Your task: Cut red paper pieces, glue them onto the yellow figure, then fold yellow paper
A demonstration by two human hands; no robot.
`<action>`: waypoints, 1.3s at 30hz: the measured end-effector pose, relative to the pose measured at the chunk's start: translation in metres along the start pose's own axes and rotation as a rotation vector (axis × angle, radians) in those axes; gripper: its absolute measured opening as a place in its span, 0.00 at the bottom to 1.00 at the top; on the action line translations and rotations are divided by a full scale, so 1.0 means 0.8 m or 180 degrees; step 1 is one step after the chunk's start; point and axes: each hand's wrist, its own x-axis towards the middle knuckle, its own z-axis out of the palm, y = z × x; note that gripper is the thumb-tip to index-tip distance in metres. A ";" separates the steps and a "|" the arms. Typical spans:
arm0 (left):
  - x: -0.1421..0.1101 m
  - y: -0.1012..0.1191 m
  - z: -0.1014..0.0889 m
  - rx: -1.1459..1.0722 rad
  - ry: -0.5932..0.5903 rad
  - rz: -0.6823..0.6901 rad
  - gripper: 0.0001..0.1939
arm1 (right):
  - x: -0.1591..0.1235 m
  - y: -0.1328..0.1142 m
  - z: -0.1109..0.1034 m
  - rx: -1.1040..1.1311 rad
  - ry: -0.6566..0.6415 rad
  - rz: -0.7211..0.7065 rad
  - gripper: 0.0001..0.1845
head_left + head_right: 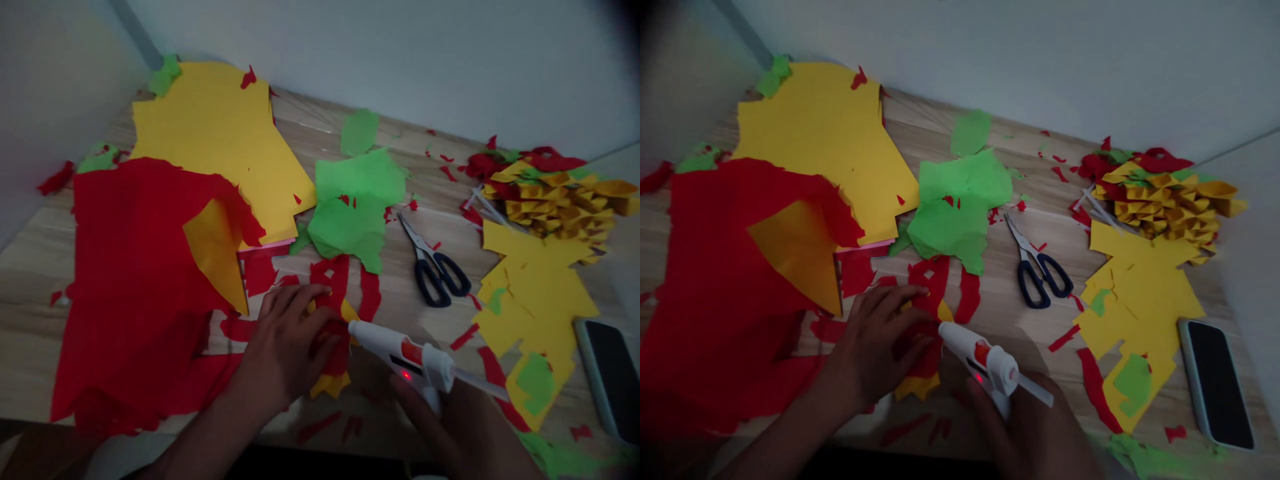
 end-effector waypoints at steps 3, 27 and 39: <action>0.001 0.000 0.000 0.0004 0.0003 -0.0029 0.08 | 0.004 -0.005 -0.003 0.0003 -0.0239 -0.0037 0.22; 0.001 0.003 0.004 0.0083 0.0053 -0.0064 0.09 | -0.006 -0.001 -0.004 0.0168 -0.0249 0.0535 0.23; 0.000 0.001 0.004 0.0072 0.0044 -0.0043 0.11 | -0.015 0.023 -0.010 0.0203 0.0045 0.0793 0.25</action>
